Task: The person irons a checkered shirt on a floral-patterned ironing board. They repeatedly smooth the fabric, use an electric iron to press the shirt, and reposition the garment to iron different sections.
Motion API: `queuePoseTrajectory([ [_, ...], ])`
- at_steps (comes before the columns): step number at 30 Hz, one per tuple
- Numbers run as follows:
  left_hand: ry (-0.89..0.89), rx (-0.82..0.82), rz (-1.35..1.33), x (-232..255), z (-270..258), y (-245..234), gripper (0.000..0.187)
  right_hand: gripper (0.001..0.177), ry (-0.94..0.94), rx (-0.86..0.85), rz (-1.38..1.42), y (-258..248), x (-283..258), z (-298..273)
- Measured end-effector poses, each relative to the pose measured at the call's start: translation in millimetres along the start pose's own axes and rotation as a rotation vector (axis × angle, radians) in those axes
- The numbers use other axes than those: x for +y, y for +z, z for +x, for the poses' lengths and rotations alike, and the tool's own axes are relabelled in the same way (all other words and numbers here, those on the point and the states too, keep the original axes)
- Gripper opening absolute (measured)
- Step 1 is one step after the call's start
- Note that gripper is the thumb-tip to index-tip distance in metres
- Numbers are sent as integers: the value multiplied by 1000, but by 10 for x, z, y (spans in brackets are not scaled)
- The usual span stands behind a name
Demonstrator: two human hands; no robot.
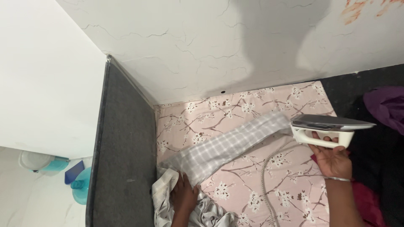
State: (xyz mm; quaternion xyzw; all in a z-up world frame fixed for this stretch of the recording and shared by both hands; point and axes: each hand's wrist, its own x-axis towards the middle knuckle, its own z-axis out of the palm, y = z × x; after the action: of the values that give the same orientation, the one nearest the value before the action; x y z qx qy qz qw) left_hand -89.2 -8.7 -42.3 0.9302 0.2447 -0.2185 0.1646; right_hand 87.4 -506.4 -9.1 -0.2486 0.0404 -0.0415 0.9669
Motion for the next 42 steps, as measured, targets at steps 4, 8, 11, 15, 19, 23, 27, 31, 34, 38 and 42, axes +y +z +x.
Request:
queuePoseTrajectory([
  [4, 15, 53, -9, -22, -43, 72, 83, 22, -67, -129, -11, -33, -157, -75],
  [8, -14, 19, -19, -15, -61, 98, 81, 22, -185, 149, -460, -285, -201, -86],
  [11, -35, 5, -21, 0, -74, 111, 79, 18, -219, 212, -618, -498, -197, -131],
  [15, -31, 80, 0, -5, -162, 208, 74, 15, -260, 311, -621, -672, -155, -156],
  [19, -19, 151, -57, 5, -229, 300, 72, 15, -279, 333, -546, -686, -143, -125],
  [23, -41, 174, -80, 70, -305, 231, 75, 19, -244, 283, -790, -673, -143, -142],
  [27, -125, 187, -108, 201, -471, 117, 75, 26, -232, 272, -1171, -695, -140, -230],
  [31, -212, 171, -115, 312, -510, -11, 53, 28, -262, 303, -1433, -645, -138, -190],
  [34, -189, 249, -233, 311, -481, 16, 43, 25, -294, 280, -1502, -594, -176, -164],
  [38, -158, 315, -450, 267, -397, 167, 40, 30, -195, 328, -1657, -598, -250, -159],
  [42, -5, 486, -679, 341, -263, 275, 40, 40, -118, 253, -1439, -679, -255, -172],
])
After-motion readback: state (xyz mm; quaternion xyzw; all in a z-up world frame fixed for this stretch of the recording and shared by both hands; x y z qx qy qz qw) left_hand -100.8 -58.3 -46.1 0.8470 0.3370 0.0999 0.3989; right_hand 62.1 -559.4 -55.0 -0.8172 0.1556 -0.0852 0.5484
